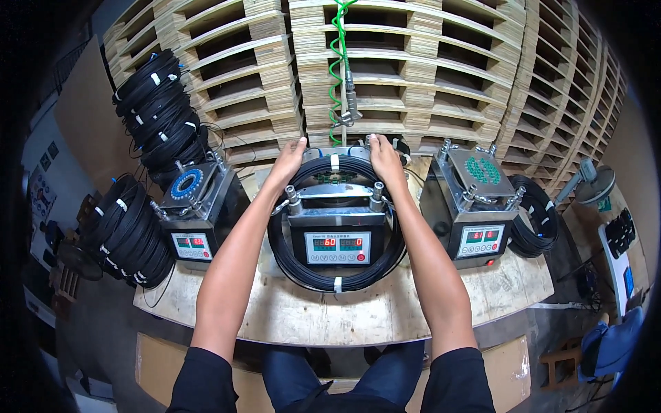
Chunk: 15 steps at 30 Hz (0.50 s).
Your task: Operating a spooling machine to wind and package coils of black wire.
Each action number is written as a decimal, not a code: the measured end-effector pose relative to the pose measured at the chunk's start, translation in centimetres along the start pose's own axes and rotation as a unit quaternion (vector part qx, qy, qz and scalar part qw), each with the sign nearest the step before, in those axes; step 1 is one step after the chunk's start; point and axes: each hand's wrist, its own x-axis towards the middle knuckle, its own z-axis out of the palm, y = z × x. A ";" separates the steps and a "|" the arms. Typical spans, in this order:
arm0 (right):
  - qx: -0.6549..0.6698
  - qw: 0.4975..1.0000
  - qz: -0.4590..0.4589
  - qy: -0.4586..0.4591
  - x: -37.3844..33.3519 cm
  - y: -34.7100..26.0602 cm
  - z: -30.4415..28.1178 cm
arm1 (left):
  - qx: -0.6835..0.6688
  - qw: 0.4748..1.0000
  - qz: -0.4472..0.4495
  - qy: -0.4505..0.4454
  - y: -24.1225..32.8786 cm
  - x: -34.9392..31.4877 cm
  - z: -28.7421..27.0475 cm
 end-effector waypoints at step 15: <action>0.035 0.999 -0.014 0.014 -0.1 0.1 -0.1 | 0.014 1.000 -0.006 0.003 0.8 -0.6 -0.2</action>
